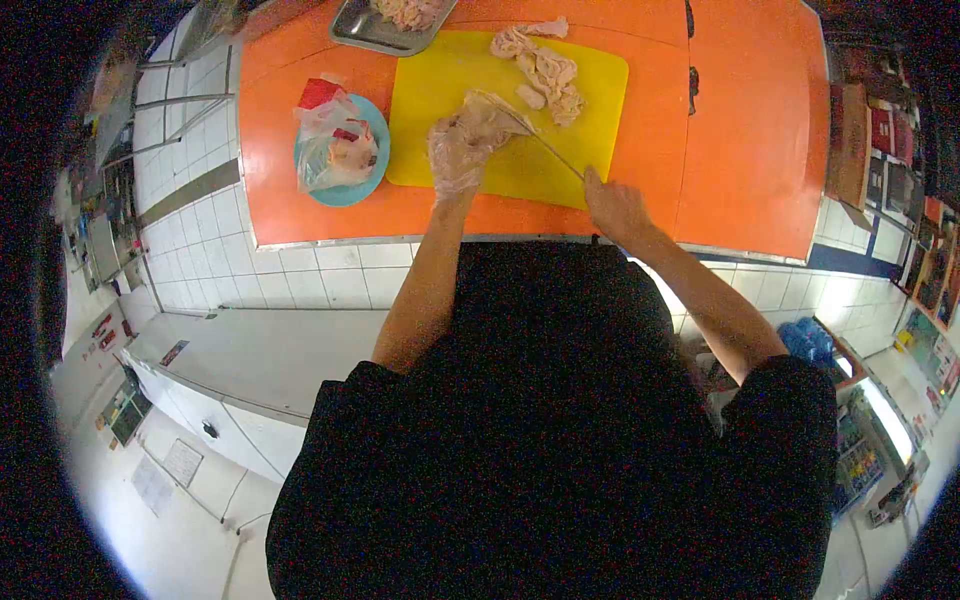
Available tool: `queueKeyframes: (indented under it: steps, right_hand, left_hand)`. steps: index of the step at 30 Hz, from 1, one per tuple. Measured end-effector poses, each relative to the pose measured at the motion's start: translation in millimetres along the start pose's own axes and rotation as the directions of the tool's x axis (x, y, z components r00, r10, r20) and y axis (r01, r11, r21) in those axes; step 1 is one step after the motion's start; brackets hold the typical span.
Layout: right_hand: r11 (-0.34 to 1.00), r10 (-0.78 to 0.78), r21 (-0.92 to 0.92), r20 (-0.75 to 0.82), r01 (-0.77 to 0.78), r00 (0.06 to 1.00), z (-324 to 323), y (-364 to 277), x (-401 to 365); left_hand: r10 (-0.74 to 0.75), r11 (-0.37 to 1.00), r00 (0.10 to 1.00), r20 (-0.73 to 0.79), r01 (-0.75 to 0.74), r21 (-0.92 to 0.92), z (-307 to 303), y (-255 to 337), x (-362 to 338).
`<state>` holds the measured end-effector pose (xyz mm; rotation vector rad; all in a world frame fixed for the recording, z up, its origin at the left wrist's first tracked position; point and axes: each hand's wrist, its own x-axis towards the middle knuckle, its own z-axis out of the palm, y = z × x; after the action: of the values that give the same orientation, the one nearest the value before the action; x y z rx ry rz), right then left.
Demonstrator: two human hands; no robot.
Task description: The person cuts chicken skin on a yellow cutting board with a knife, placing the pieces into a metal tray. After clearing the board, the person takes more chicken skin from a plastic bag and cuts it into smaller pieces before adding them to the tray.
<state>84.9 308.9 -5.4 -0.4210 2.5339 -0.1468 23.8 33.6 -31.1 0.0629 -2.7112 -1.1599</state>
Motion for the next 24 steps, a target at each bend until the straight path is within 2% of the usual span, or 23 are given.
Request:
queueKeyframes:
  steps: [2,4,6,8,9,11,12,14,15,17,18,20,21,23,24]
  right_hand:
    - [0.999,-0.003,-0.049,-0.04,0.001,0.999,0.4,4.5,1.3]
    - [0.999,0.007,0.037,-0.041,-0.006,0.999,-17.0,3.8,19.2]
    - [0.999,0.029,0.015,-0.095,-0.028,0.995,-25.5,1.0,28.5]
    - [0.998,0.054,-0.008,-0.15,-0.056,0.987,-31.2,-2.7,31.6]
    - [0.998,0.059,0.041,-0.205,-0.052,0.977,-32.1,-7.0,28.8]
    - [0.996,0.056,0.083,-0.261,-0.035,0.964,-35.5,-17.5,23.5]
    - [0.995,0.06,0.095,-0.227,-0.039,0.972,-38.2,-23.8,20.8]
    - [0.993,0.066,0.107,-0.196,-0.046,0.978,-39.8,-32.0,22.3]
    - [0.993,0.038,0.118,-0.164,-0.018,0.986,-36.6,-34.3,24.9]
    - [0.991,0.008,0.13,-0.134,0.01,0.991,-32.5,-38.4,34.6]
    - [0.996,0.014,0.094,-0.103,-0.004,0.995,-32.7,-40.3,45.2]
    - [0.998,0.015,0.06,-0.076,-0.011,0.997,-36.4,-49.4,65.0]
    - [0.997,0.005,0.08,-0.107,0.004,0.994,-42.7,-56.1,75.9]
    - [0.995,-0.003,0.095,-0.161,0.019,0.987,-51.1,-64.3,99.6]
    - [0.996,-0.051,0.063,-0.262,0.07,0.964,-44.1,-68.1,112.1]
  left_hand:
    - [0.046,0.998,0.999,0.025,-0.047,0.046,7.9,-11.6,-2.4]
    - [0.064,0.994,0.996,0.059,-0.069,0.089,19.6,-36.9,-4.9]
    - [0.082,0.987,0.992,0.098,-0.094,0.133,18.7,-42.1,-4.1]
    - [0.019,0.992,0.998,0.058,-0.026,0.123,19.9,-40.8,-6.3]
    - [0.022,0.992,0.998,0.056,-0.029,0.123,8.0,-25.6,-3.8]
    - [-0.142,0.986,0.957,0.253,0.159,-0.048,-21.4,10.5,6.5]
    - [-0.142,0.986,0.959,0.244,0.157,-0.047,-17.2,6.1,6.1]
    - [-0.063,0.977,0.994,0.093,0.042,0.21,-4.3,-7.5,-0.4]
    - [-0.057,0.977,0.994,0.091,0.037,0.208,-0.9,-13.2,-1.0]
    - [0.055,0.961,0.992,0.112,-0.083,0.264,-4.5,-15.9,2.0]
    - [0.055,0.96,0.992,0.112,-0.083,0.267,-8.0,-9.9,4.3]
    - [-0.043,0.986,0.982,0.186,0.012,0.164,-16.4,5.4,8.2]
    - [-0.035,0.986,0.983,0.179,0.004,0.169,-11.1,-4.9,5.0]
    - [0.071,0.967,0.988,0.14,-0.103,0.232,1.7,-23.9,1.4]
    - [0.088,0.965,0.987,0.133,-0.118,0.233,1.9,-24.9,0.9]
